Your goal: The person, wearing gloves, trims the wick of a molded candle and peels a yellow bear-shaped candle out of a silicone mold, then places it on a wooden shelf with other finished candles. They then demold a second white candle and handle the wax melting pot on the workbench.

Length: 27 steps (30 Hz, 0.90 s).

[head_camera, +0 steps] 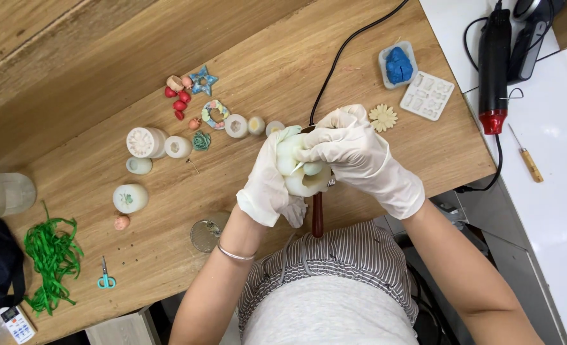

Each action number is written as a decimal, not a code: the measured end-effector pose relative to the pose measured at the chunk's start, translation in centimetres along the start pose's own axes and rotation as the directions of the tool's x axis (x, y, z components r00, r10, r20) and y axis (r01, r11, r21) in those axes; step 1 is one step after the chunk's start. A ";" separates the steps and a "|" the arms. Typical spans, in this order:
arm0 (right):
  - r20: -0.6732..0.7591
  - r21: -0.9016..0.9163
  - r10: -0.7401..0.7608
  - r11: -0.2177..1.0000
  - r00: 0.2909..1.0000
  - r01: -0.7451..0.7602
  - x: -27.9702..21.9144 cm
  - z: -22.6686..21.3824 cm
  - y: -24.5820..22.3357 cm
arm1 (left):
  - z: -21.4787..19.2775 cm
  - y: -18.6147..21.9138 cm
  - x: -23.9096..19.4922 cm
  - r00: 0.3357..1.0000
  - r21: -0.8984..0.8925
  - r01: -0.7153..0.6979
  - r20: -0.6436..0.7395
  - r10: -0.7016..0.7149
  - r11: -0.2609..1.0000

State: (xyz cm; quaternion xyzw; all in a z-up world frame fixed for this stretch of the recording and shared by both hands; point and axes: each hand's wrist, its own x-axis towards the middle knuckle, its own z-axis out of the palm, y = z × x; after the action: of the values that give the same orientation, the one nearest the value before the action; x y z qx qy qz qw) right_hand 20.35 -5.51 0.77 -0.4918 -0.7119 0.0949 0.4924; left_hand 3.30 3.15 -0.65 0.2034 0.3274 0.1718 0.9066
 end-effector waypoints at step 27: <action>-0.361 0.665 0.851 0.521 0.381 -0.535 -2.8 -2.7 -2.3 | 7.3 2.2 -4.1 0.623 0.711 -0.460 0.685 0.377 -0.532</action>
State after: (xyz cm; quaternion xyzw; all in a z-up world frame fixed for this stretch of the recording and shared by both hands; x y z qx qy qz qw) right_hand 21.22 -9.80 1.84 -0.6231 -0.1628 0.2793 0.7122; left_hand 4.77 1.35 7.65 0.9342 0.1761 0.2210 0.2177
